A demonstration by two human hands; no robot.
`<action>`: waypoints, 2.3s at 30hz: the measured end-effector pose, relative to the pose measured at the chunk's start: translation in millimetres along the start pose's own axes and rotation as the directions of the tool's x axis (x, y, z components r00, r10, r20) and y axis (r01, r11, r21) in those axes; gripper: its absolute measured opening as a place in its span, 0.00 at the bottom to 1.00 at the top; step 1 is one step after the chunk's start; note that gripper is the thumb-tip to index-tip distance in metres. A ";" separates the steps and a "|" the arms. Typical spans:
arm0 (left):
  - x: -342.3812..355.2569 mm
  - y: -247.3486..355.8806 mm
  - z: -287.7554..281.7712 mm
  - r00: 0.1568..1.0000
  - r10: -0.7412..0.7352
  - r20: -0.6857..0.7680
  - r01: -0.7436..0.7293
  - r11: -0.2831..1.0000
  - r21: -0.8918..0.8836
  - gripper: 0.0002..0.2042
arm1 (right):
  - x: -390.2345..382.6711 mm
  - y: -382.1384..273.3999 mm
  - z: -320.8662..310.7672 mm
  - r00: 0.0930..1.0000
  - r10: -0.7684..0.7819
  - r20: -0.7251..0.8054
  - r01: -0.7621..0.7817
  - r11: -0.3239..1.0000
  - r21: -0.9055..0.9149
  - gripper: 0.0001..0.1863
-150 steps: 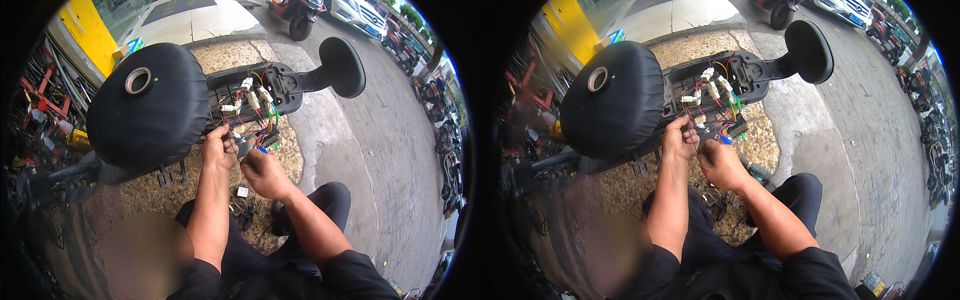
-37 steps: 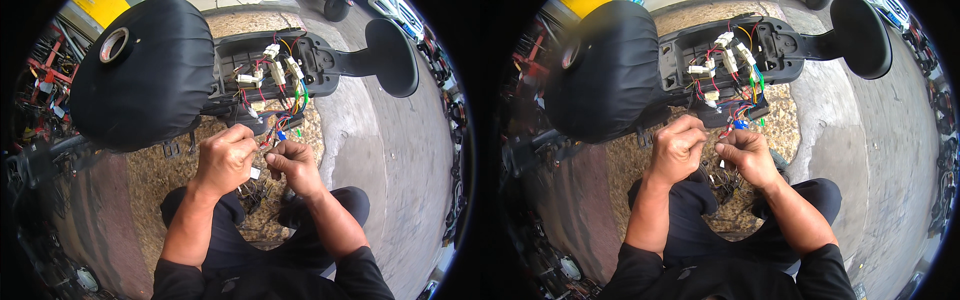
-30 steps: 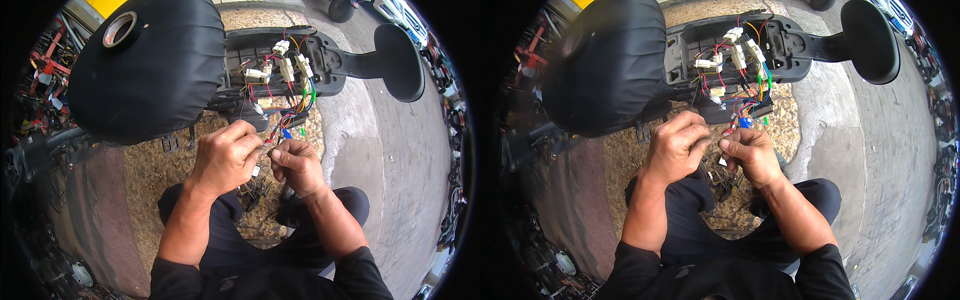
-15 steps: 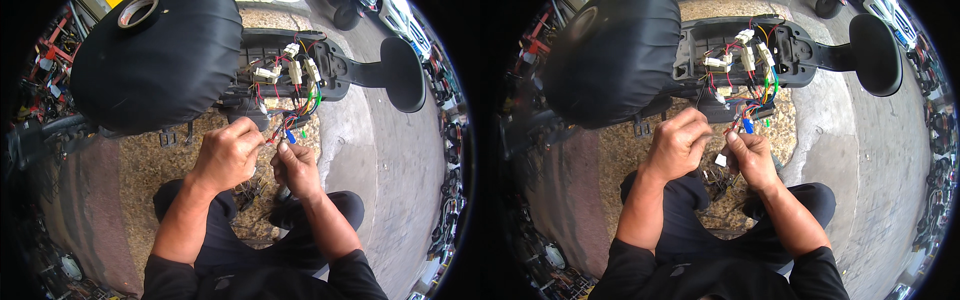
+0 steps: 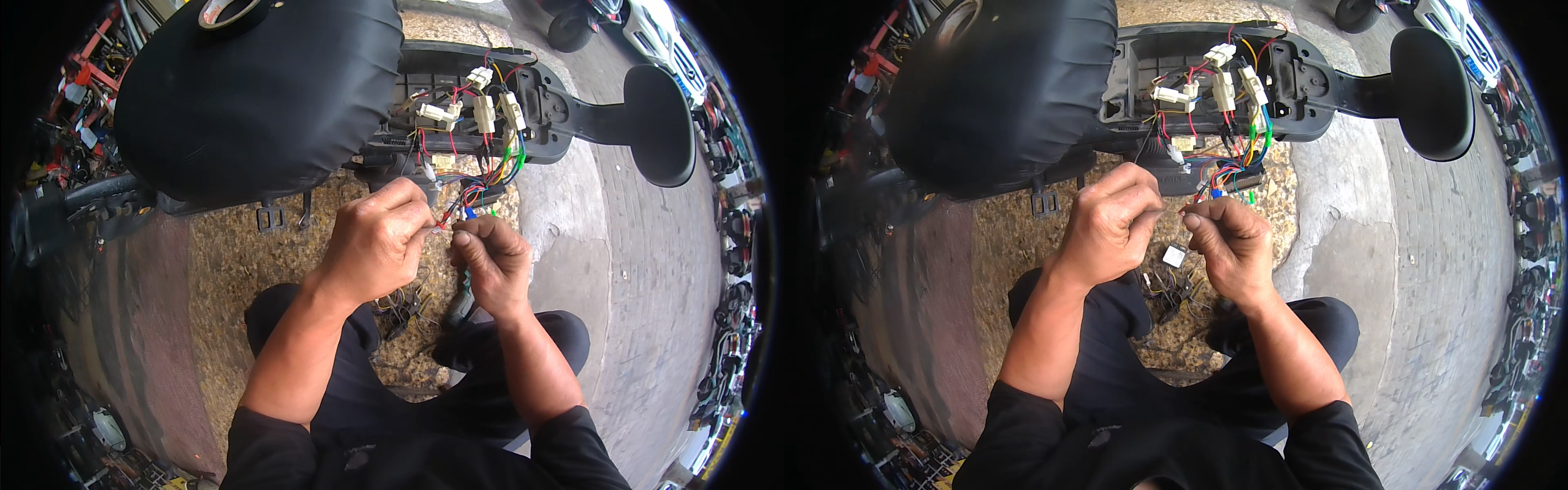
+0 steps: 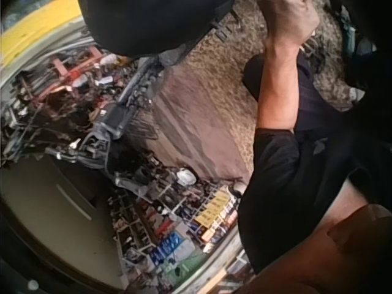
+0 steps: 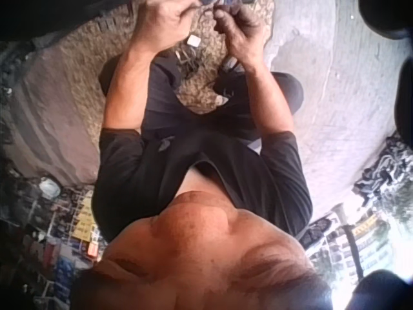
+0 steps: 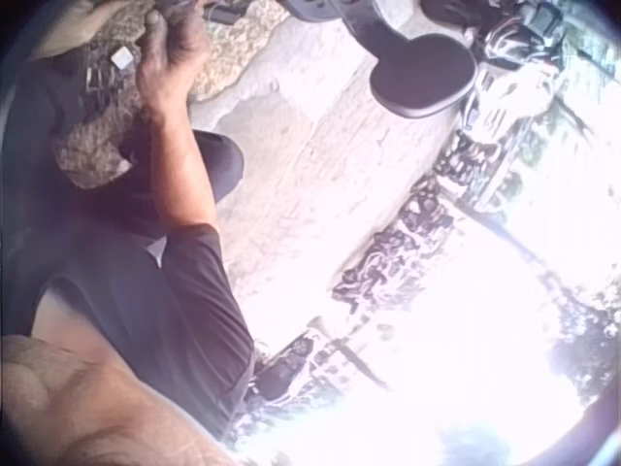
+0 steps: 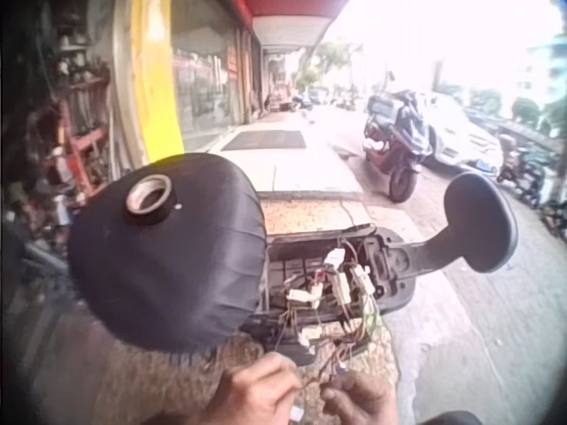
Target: The person sits on the ground and repairs the wiring of a scooter. They use pliers to strip and cut wires, connect wire connectors, and wrap connections with electrical tape.
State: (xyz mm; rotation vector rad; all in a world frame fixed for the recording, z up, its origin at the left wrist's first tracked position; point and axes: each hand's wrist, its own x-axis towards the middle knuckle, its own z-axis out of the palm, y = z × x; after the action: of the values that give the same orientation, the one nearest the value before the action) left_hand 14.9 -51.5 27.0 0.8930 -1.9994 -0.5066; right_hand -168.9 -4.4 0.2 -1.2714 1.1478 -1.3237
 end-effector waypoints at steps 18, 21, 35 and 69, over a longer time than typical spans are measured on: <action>-1.6 2.5 8.9 0.998 0.064 0.021 -0.066 0.996 0.067 0.07 | -3.0 -1.3 -4.4 0.829 0.539 0.146 -0.547 0.733 0.405 0.19; -1.3 3.0 7.7 0.998 0.055 0.039 -0.058 0.997 0.058 0.07 | -10.0 5.5 0.7 0.681 0.650 0.338 -0.692 0.422 0.585 0.20; 5.3 4.5 -18.0 0.924 -0.160 0.346 0.169 0.986 0.005 0.05 | -36.8 21.1 27.6 0.997 -0.031 -0.070 0.022 0.993 -0.115 0.07; -1.3 -3.8 1.7 0.658 -0.709 0.253 0.753 0.608 -0.253 0.16 | -29.1 15.9 29.1 0.995 0.044 -0.091 -0.052 0.995 -0.087 0.05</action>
State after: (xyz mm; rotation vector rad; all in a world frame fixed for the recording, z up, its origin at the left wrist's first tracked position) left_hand 15.4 -53.0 23.0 1.4812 -1.4868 -1.3658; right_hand -138.9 22.0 -18.5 -1.2513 1.3042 -1.3171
